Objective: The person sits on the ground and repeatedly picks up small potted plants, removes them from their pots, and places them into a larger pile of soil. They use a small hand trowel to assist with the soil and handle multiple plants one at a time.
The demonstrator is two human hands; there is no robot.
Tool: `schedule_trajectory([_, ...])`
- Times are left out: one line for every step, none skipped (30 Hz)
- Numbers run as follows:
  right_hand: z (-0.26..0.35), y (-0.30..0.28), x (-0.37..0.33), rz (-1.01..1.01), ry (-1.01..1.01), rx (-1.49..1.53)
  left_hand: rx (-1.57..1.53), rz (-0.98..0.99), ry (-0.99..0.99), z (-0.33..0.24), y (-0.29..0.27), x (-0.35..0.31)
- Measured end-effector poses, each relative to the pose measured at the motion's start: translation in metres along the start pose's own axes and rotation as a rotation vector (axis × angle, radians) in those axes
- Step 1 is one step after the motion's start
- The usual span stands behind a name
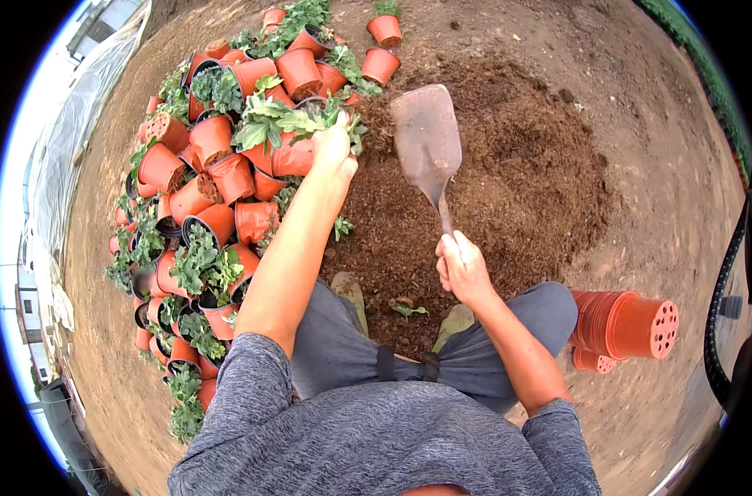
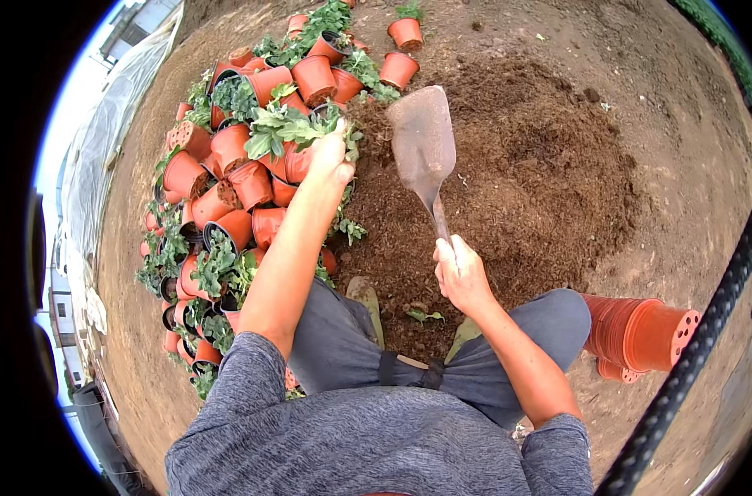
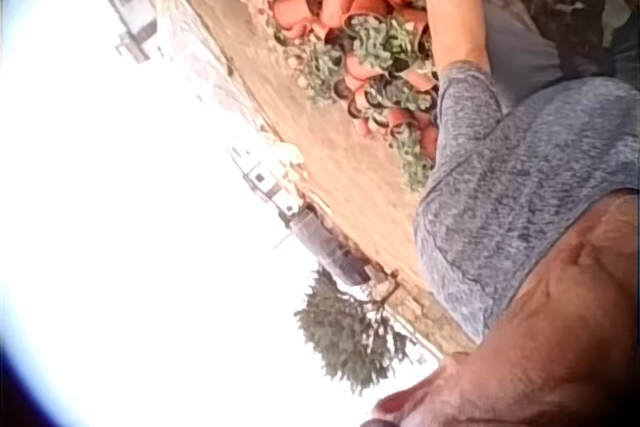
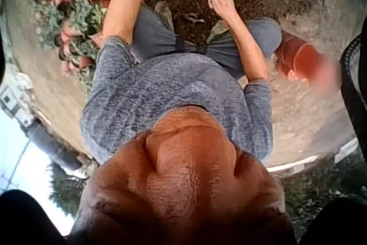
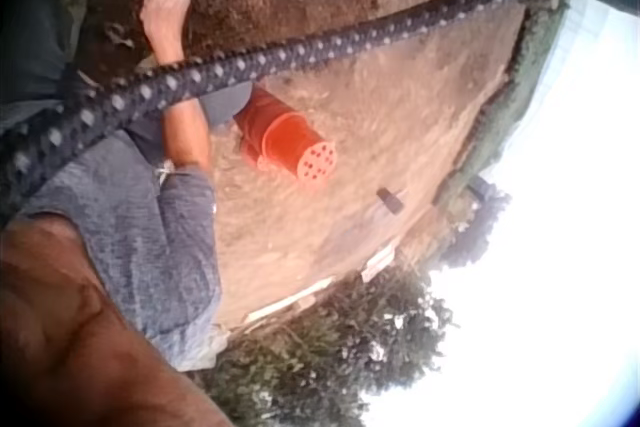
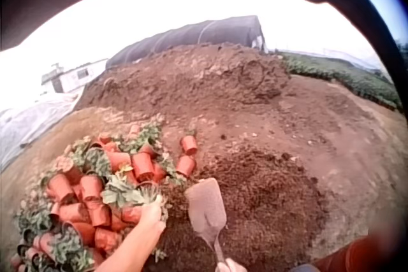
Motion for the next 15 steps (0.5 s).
schedule_trajectory([0.004, -0.001, 0.001, -0.028, -0.012, 0.037, -0.146, 0.004, 0.047, -0.003, -0.002, 0.007])
schedule_trajectory([0.008, -0.001, 0.001, -0.055, -0.024, 0.075, -0.133, -0.007, -0.001, 0.001, -0.003, 0.016])
schedule_trajectory([0.015, -0.016, -0.006, -0.124, -0.087, 0.108, -0.126, -0.019, -0.090, 0.008, 0.005, -0.007])
schedule_trajectory([0.024, -0.017, -0.010, -0.183, -0.169, 0.175, -0.147, -0.007, -0.074, 0.005, 0.005, -0.007])
schedule_trajectory([0.031, -0.019, -0.014, -0.242, -0.251, 0.241, -0.168, 0.004, -0.057, 0.002, 0.006, -0.008])
schedule_trajectory([0.021, -0.014, -0.018, -0.219, -0.256, 0.283, -0.169, 0.019, -0.002, 0.002, 0.009, 0.001])
schedule_trajectory([0.006, -0.003, -0.022, -0.136, -0.151, 0.129, -0.171, 0.014, 0.050, 0.011, 0.002, 0.017])
schedule_trajectory([-0.003, 0.003, -0.022, -0.042, -0.058, 0.011, -0.170, 0.025, 0.102, 0.014, 0.003, 0.028])
schedule_trajectory([-0.010, 0.011, -0.022, 0.065, 0.037, -0.102, -0.162, 0.004, 0.116, 0.012, 0.000, 0.032])
schedule_trajectory([-0.006, 0.006, -0.021, 0.001, 0.062, -0.021, -0.155, -0.018, 0.130, 0.011, -0.004, 0.036])
schedule_trajectory([0.007, 0.002, -0.021, -0.030, 0.006, 0.033, -0.147, -0.041, 0.144, 0.010, -0.009, 0.039])
schedule_trajectory([0.011, -0.007, -0.025, -0.119, -0.054, 0.107, 0.006, -0.083, 0.108, -0.002, -0.004, 0.008])
schedule_trajectory([0.021, -0.007, -0.025, -0.180, -0.137, 0.190, -0.092, -0.076, 0.133, -0.013, -0.005, 0.003])
schedule_trajectory([0.015, -0.009, -0.027, -0.230, -0.210, 0.255, -0.103, -0.056, 0.126, -0.013, 0.000, 0.000])
schedule_trajectory([0.008, -0.004, -0.027, -0.211, -0.211, 0.205, -0.113, -0.040, 0.123, -0.012, 0.002, 0.000])
Point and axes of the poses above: each hand's wrist, its own x-axis towards the middle knuckle, its own y-axis out of the palm, z = x × y, the point moved 8 cm from there along x, towards the middle knuckle, and after that the axes turned 10 degrees about -z, right-handed, at the moved point
